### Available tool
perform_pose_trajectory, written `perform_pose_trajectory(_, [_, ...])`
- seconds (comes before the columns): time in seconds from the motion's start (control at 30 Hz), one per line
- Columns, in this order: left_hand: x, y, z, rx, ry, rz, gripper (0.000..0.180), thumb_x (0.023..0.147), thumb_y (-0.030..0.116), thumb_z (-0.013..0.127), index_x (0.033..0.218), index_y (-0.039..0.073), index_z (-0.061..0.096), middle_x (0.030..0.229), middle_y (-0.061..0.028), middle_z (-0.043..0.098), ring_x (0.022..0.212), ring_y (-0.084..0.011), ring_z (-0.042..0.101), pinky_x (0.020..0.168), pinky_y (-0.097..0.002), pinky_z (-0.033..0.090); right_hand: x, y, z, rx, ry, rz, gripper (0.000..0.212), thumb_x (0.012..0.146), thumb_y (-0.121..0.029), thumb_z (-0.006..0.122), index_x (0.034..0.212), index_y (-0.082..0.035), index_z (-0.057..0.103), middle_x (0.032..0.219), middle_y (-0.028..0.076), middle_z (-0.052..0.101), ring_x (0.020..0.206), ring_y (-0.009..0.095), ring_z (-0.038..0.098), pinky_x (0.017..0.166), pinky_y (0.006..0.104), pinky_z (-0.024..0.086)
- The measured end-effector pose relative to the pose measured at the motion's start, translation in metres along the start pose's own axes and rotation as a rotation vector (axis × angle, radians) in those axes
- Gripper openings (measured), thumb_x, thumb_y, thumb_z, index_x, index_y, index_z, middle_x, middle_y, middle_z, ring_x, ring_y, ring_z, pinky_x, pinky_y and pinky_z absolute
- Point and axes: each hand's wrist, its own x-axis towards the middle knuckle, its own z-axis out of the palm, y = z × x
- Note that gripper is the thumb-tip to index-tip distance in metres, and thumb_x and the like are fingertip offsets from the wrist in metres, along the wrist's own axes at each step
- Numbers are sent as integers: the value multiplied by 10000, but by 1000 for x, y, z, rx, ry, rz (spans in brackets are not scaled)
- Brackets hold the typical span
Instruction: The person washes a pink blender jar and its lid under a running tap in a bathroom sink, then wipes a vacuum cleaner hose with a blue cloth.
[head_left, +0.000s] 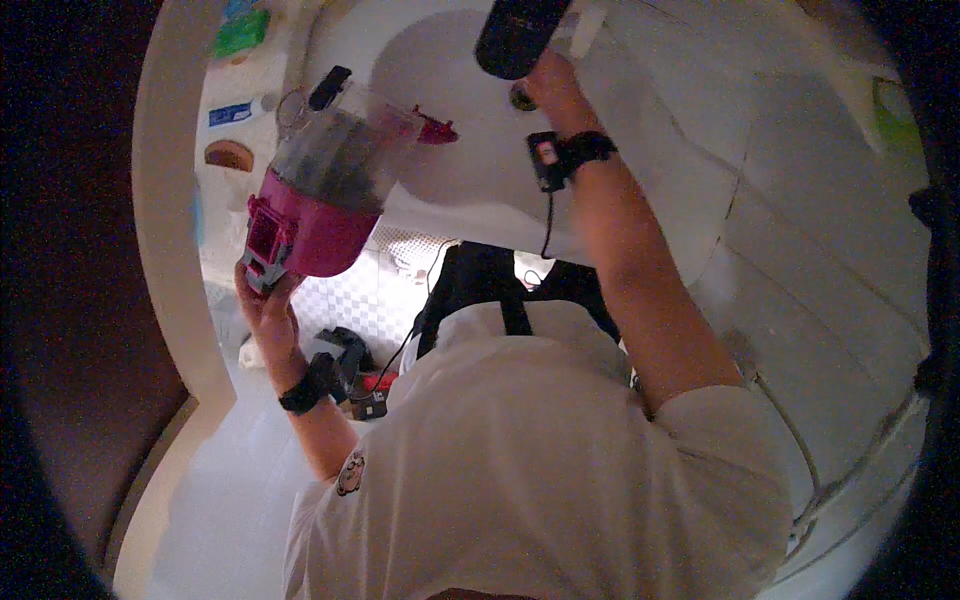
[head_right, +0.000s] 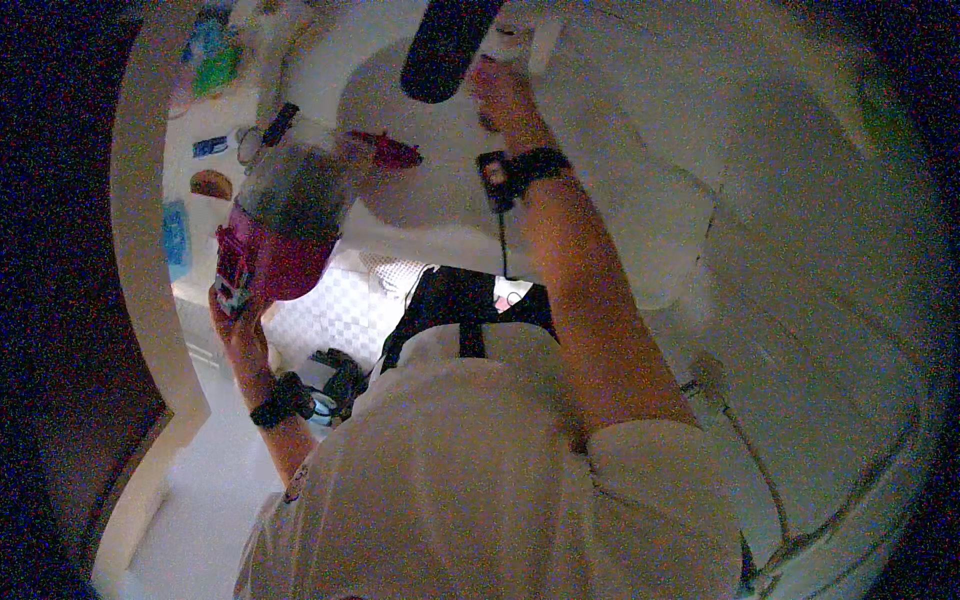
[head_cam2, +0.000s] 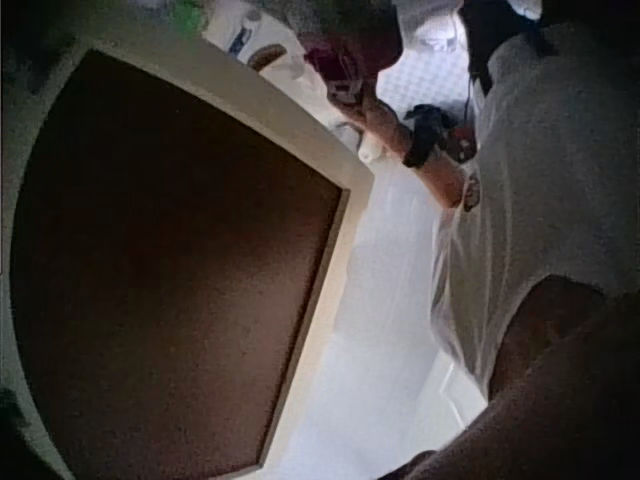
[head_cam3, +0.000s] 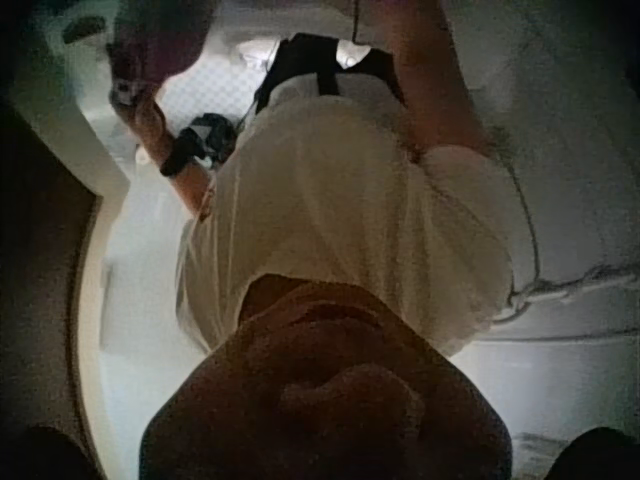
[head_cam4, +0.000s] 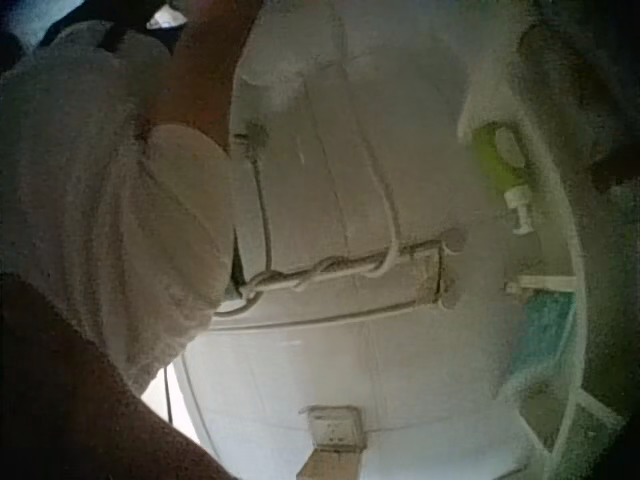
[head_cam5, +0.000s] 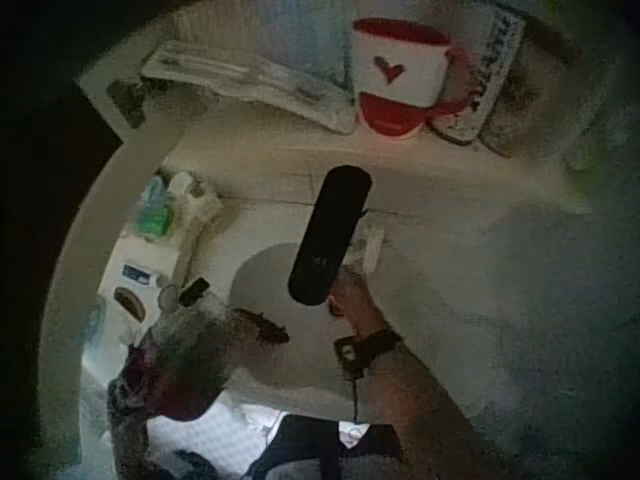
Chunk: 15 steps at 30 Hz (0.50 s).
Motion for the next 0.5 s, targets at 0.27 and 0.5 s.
perform_pose_trajectory(0.27, [4,-12,4,-149,-76,-39,630,691,-202,500,1283,-13,397,1263,-160,520,1171,-266,528,979,-376,480,-28,-18,-8,1381,-77,496,325,926,-197,554,1144,43,569,1129,208,616,1039,323,600,953,459,480])
perform_pose_trajectory(0.5, [40,-40,54,-269,-169,-103,580,701,-167,536,1247,5,443,1245,-128,545,1158,-237,537,999,-365,446,-28,-41,-34,176,-97,440,452,843,-320,680,1183,-37,590,1161,165,612,986,287,628,870,385,510])
